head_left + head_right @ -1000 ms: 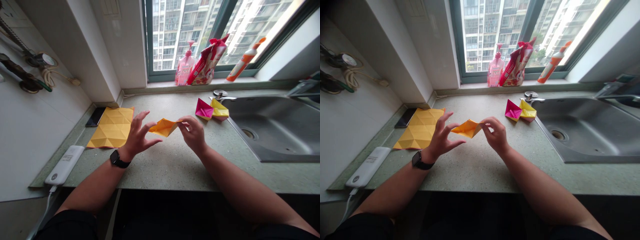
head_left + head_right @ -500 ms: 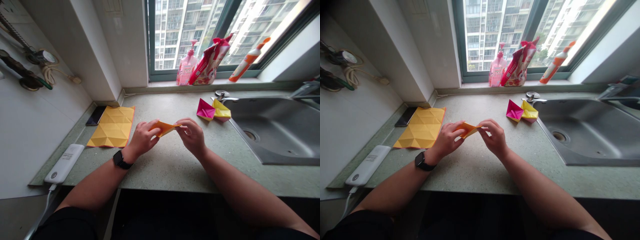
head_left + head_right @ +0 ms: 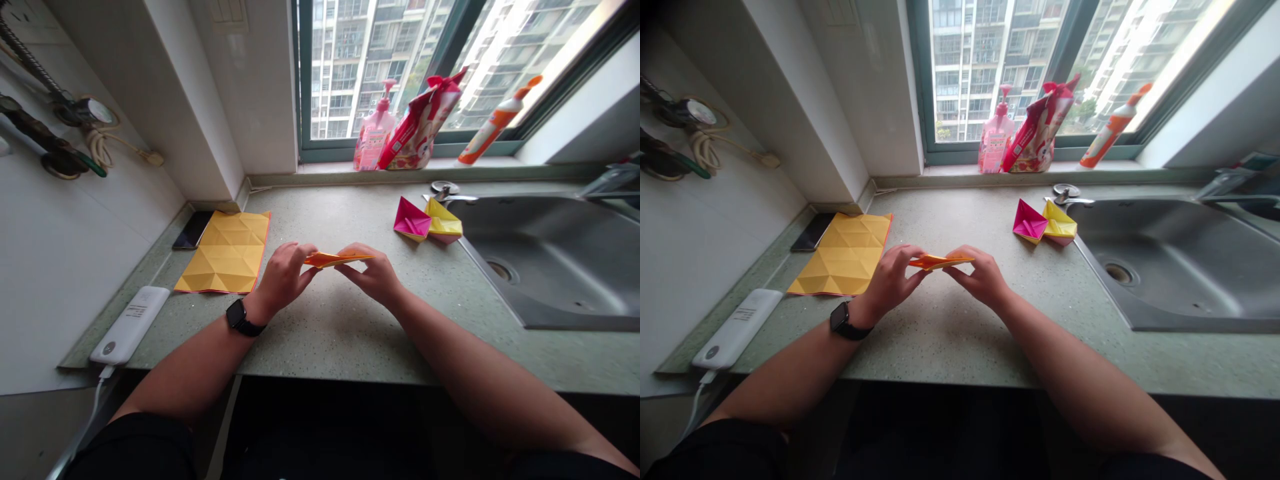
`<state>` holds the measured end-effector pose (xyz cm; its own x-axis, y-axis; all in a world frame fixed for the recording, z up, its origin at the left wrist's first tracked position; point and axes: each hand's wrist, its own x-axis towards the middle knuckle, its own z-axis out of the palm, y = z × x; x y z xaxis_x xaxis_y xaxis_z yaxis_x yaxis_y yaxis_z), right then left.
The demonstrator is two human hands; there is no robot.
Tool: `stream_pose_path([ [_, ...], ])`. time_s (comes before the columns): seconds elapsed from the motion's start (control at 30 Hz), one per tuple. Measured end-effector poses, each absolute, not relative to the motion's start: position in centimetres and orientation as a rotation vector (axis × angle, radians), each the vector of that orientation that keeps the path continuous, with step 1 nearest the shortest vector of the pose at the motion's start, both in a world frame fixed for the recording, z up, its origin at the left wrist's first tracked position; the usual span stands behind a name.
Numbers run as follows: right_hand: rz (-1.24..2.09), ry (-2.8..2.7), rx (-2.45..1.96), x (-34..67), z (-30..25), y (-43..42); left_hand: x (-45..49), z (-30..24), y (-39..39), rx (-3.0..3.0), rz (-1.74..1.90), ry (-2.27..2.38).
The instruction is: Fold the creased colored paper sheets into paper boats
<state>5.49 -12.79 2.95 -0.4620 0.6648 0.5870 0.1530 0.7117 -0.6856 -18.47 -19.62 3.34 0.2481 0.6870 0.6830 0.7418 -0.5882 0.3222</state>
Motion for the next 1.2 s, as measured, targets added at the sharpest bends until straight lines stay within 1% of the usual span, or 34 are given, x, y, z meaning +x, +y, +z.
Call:
stream_pose_path([
  [0.2, 0.64, -1.966, -0.581, 5.6, 3.4, -12.7, -18.1, 4.0, -20.0, -2.493, -1.358, -1.373],
  [0.3, 0.671, -1.959, -0.584, 5.6, 3.2, -12.6, -17.9, 4.3, -20.1, -2.495, -1.399, -1.412],
  [0.37, 0.757, -1.942, -0.602, 5.7, 3.1, -12.6, -17.9, 4.5, -20.2, -2.48, -1.444, -1.458],
  [0.53, 1.152, -1.783, -0.62, 5.5, 2.4, -12.4, -17.8, 4.7, -20.3, -2.492, -1.617, -1.595],
  [0.6, 1.248, -1.705, -0.621, 5.4, 2.1, -12.2, -17.9, 4.5, -20.1, -2.539, -1.641, -1.626],
  [0.7, 1.3, -1.653, -0.656, 5.4, 1.7, -11.8, -18.1, 4.1, -19.5, -2.599, -1.619, -1.648],
  [0.83, 1.286, -1.724, -0.739, 5.5, 1.1, -11.3, -18.2, 3.3, -18.7, -2.691, -1.548, -1.666],
  [0.9, 1.247, -1.788, -0.79, 5.6, 0.8, -11.1, -18.2, 2.9, -18.4, -2.72, -1.511, -1.672],
  [0.97, 1.137, -1.865, -0.864, 5.7, 0.4, -11.0, -18.2, 2.3, -18.1, -2.714, -1.464, -1.699],
  [1.07, 0.821, -1.978, -0.964, 5.8, -0.3, -10.7, -18.2, 1.3, -17.6, -2.656, -1.327, -1.809],
  [1.2, 0.425, -2.149, -0.946, 6.0, -0.8, -10.4, -18.0, 0.6, -17.3, -2.571, -1.053, -1.959],
])
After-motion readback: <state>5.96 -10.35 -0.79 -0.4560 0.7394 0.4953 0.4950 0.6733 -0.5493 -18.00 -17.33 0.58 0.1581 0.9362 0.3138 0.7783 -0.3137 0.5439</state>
